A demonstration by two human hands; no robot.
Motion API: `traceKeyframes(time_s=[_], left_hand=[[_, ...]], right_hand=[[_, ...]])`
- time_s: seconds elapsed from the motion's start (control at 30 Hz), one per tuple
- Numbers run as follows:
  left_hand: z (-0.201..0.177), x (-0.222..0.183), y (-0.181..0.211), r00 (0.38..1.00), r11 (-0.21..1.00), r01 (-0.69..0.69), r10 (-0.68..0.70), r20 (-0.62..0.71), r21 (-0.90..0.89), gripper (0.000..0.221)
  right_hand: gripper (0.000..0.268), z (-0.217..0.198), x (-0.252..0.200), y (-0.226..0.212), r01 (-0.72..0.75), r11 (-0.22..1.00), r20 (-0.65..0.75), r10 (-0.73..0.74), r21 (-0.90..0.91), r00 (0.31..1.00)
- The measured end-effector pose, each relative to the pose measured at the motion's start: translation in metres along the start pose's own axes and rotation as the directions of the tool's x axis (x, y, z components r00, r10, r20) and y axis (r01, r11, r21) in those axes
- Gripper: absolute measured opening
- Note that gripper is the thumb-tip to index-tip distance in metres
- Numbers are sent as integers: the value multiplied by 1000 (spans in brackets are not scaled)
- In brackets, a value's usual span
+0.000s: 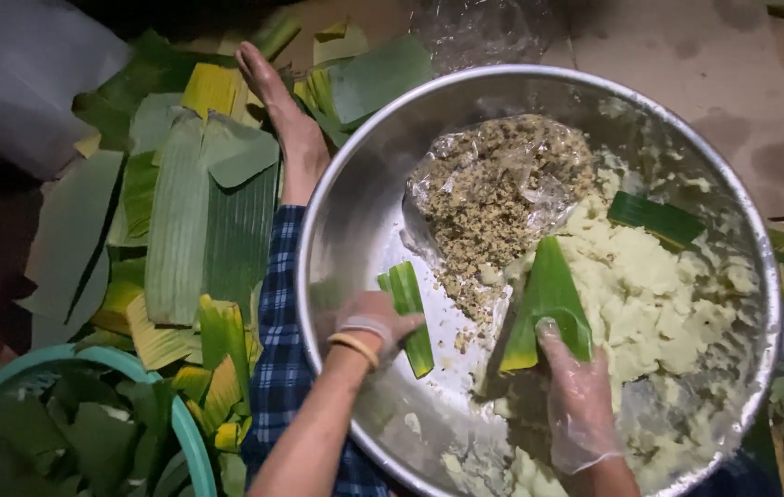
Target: Shaping dough and filling into balls and placing them on banana leaves in preparation for wrapping.
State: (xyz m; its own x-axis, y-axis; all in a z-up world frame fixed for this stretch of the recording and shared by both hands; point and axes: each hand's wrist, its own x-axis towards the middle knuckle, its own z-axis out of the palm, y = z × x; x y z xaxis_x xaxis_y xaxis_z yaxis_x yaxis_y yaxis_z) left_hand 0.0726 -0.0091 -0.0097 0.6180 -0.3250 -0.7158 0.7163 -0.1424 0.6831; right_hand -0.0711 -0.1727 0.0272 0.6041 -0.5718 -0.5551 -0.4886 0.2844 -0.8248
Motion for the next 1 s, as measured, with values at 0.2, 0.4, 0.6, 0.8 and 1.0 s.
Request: traceKeyframes(time_s=[0.2, 0.4, 0.6, 0.8, 1.0], left_hand=[[38, 15, -7, 1000, 998, 27, -27, -1, 61, 54], [25, 8, -16, 999, 991, 38, -40, 13, 125, 60], [33, -11, -37, 974, 994, 5, -29, 227, 108, 65], [36, -42, -17, 950, 993, 45, -8, 313, -110, 99], [15, -32, -31, 968, 990, 18, 17, 251, -137, 61]], right_hand=[[83, -6, -1, 1, 69, 997, -76, -70, -16, 995], [92, -8, -5, -7, 149, 988, -165, -154, -40, 974], [83, 1, -6, -1, 267, 955, -24, -272, -129, 962], [47, 3, -7, -7, -229, 967, 224, 200, 110, 954], [68, 6, -16, -29, -285, 956, 214, 265, 65, 940]])
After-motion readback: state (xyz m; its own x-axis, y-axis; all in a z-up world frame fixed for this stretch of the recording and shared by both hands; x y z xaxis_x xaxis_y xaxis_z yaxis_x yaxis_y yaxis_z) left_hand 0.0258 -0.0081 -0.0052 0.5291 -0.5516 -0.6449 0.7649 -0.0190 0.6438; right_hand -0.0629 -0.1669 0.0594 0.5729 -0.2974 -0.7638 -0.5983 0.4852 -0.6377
